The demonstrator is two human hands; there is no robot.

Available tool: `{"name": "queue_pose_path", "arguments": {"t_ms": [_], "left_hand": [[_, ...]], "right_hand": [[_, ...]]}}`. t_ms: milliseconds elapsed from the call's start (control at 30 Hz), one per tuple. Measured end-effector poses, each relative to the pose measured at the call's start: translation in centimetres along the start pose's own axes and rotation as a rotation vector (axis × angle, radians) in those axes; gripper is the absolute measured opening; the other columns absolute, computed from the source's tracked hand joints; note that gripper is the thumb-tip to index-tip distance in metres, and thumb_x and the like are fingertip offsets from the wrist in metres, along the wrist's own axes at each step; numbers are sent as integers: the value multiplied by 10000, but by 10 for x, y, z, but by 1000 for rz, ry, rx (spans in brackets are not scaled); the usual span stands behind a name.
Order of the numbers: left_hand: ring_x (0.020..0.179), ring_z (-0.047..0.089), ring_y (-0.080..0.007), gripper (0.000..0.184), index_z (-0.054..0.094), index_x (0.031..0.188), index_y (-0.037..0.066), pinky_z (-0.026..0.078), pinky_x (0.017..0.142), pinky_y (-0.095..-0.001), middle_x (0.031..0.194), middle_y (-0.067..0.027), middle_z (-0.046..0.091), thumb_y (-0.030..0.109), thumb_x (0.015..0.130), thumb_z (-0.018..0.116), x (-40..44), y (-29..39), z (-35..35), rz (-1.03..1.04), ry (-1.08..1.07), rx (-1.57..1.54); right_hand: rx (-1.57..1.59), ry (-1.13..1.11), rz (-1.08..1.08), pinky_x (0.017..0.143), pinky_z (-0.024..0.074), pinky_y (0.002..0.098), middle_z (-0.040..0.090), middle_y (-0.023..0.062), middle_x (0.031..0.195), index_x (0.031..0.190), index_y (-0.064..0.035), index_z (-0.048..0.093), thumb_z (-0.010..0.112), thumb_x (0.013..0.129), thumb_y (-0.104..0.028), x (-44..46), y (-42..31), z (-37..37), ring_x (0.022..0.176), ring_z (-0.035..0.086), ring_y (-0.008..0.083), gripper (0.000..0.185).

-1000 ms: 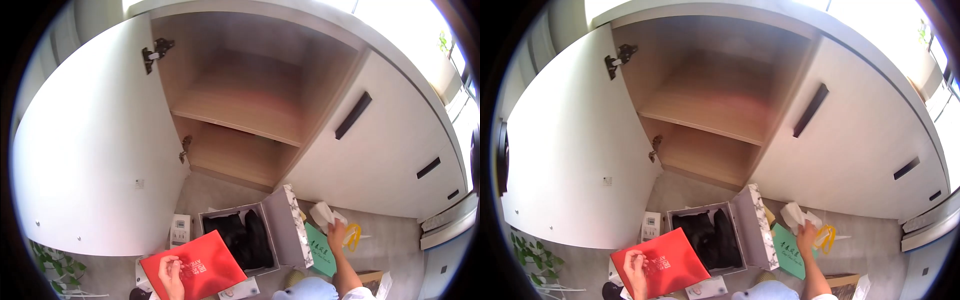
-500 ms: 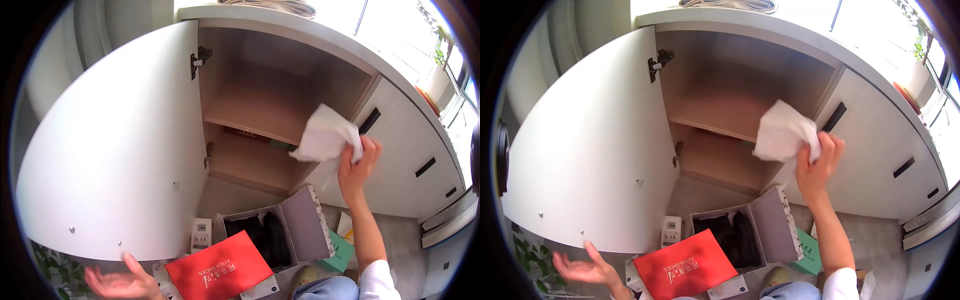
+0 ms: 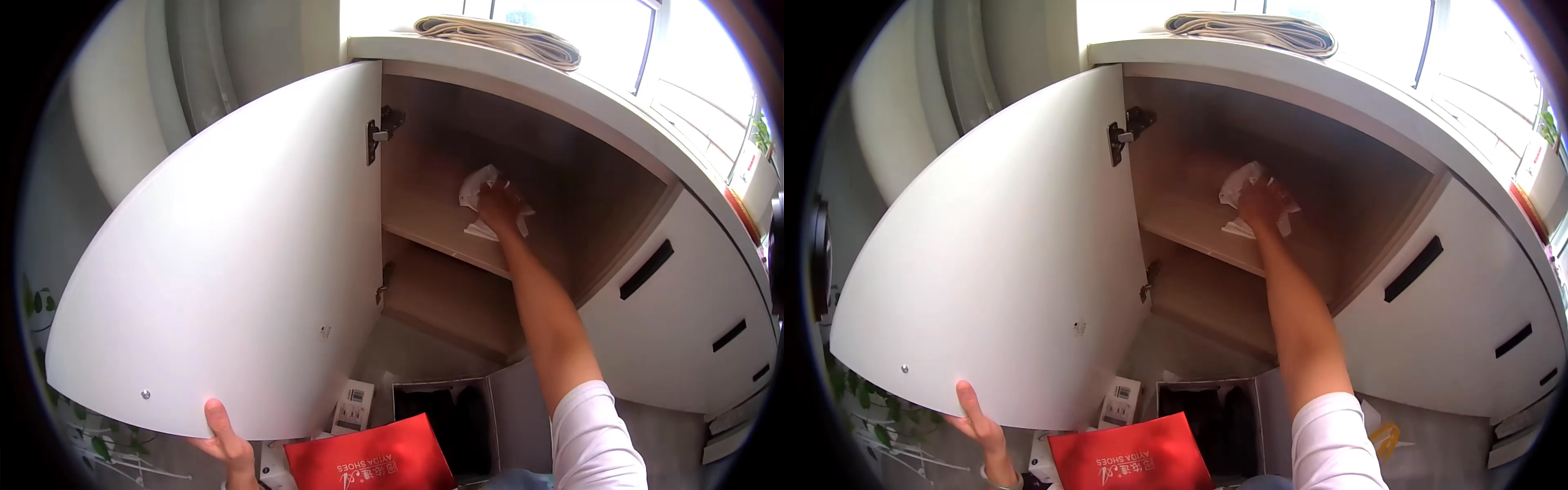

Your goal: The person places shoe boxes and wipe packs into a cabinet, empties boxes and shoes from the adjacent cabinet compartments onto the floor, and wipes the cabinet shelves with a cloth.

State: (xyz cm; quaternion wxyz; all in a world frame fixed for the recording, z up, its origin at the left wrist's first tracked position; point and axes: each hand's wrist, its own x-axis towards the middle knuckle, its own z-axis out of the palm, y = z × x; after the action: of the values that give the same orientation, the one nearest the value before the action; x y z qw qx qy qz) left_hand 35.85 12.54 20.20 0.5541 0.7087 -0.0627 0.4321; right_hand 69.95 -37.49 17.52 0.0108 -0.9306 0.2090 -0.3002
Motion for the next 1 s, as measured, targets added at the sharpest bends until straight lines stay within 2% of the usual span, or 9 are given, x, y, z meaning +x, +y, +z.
{"name": "queue_pose_path", "arguments": {"t_ms": [267, 433, 500, 533, 600, 700, 833, 900, 1000], "left_hand": [[1160, 528, -262, 522, 350, 1378, -79, 438, 970, -376, 1320, -201, 497, 227, 987, 510, -8, -10, -7, -52, 45, -20], [1155, 535, -261, 524, 362, 1375, -80, 439, 970, -370, 1319, -198, 499, 232, 985, 518, -10, -6, -3, -81, 83, -60], [1158, 535, -257, 514, 376, 1367, -81, 436, 974, -366, 1314, -194, 507, 232, 985, 518, -10, -10, -8, -69, 78, -30], [1158, 535, -257, 514, 376, 1367, -81, 436, 974, -366, 1314, -194, 507, 232, 985, 518, -9, -9, -8, -69, 75, -35], [1154, 537, -253, 500, 395, 1354, -82, 434, 973, -361, 1307, -190, 514, 233, 985, 519, -4, -8, -5, -21, 47, -9], [1162, 533, -251, 492, 398, 1352, -81, 428, 980, -360, 1311, -190, 513, 226, 986, 517, -4, -12, -8, -47, 45, -42], [1178, 524, -257, 511, 388, 1360, -84, 413, 996, -365, 1315, -196, 510, 235, 983, 518, -8, -13, -10, -100, 68, -32], [1188, 520, -276, 545, 373, 1369, -90, 407, 1003, -378, 1334, -204, 501, 270, 983, 507, -9, -12, -4, -110, 175, 17], [1200, 511, -295, 570, 376, 1368, -96, 400, 1010, -396, 1361, -211, 482, 308, 983, 492, -11, -27, -19, -58, 245, 87]], "right_hand": [[458, -239, -335, 1049, 376, 437, 549, 185, 1305, 1368, -89, 460, 656, 739, -588, 6, -86, 5, 1229, 514, 361, 826], [853, -395, -683, 902, 485, 376, 611, 188, 1207, 1299, -58, 534, 678, 784, -248, -59, -68, -53, 1066, 624, 288, 567], [1063, -891, -592, 844, 504, 359, 621, 162, 1168, 1304, -46, 509, 633, 797, -126, -101, -67, -118, 970, 646, 272, 528], [1175, -853, -834, 845, 496, 331, 618, 148, 1124, 1321, -56, 439, 614, 801, -106, -116, -64, -121, 949, 634, 232, 551], [1106, -983, -812, 961, 444, 335, 593, 115, 1161, 1356, -59, 362, 594, 803, -31, -138, -60, -135, 1073, 567, 203, 600], [1312, -530, -556, 859, 486, 339, 607, 165, 1119, 1353, -67, 309, 588, 823, -52, -114, -56, -127, 1016, 606, 212, 599], [722, 408, -89, 847, 499, 466, 615, 235, 1104, 1263, -36, 414, 681, 822, -157, 2, -35, -75, 1001, 631, 369, 530], [150, 469, 213, 891, 493, 475, 592, 227, 1194, 1288, -52, 453, 682, 837, -218, 40, 6, -47, 1086, 608, 336, 532], [-20, 226, 401, 903, 486, 467, 583, 220, 1212, 1299, -45, 449, 662, 852, -207, 65, 60, -20, 1103, 596, 332, 521]]}}
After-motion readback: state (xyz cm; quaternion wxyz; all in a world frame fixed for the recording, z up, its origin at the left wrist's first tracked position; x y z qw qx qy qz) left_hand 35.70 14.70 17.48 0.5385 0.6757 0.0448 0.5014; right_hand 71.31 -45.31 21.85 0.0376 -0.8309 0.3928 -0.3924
